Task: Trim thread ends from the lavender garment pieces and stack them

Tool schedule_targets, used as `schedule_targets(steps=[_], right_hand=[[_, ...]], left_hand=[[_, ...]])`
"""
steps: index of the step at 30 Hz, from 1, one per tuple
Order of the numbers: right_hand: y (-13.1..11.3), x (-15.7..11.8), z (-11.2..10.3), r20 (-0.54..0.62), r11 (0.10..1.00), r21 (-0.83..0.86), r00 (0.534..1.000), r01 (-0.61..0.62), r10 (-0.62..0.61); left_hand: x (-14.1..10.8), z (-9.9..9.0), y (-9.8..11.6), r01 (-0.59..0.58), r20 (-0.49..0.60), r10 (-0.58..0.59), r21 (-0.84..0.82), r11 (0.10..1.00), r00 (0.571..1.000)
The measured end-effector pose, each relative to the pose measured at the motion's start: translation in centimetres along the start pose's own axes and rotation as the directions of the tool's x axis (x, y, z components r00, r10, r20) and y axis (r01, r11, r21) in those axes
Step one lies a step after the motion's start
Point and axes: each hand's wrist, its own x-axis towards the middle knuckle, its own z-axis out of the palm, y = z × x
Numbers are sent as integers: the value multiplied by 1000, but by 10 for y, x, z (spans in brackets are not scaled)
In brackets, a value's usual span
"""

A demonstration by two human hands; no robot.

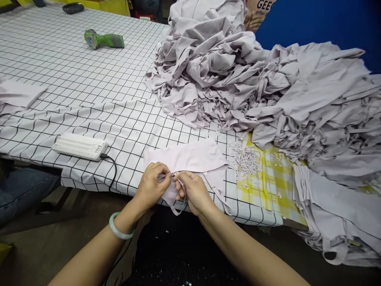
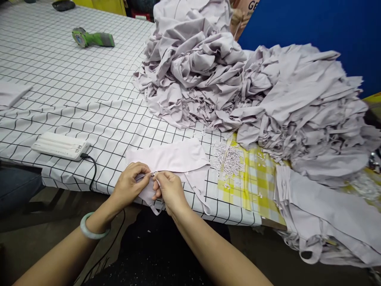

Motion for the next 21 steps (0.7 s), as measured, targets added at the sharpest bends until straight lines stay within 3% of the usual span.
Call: schedule_targets(steps=[21], right_hand=[[0,1,5,-41,1000,24,999,9,-8]], left_hand=[[1,-2,3,56,21,-54,-75,996,998]])
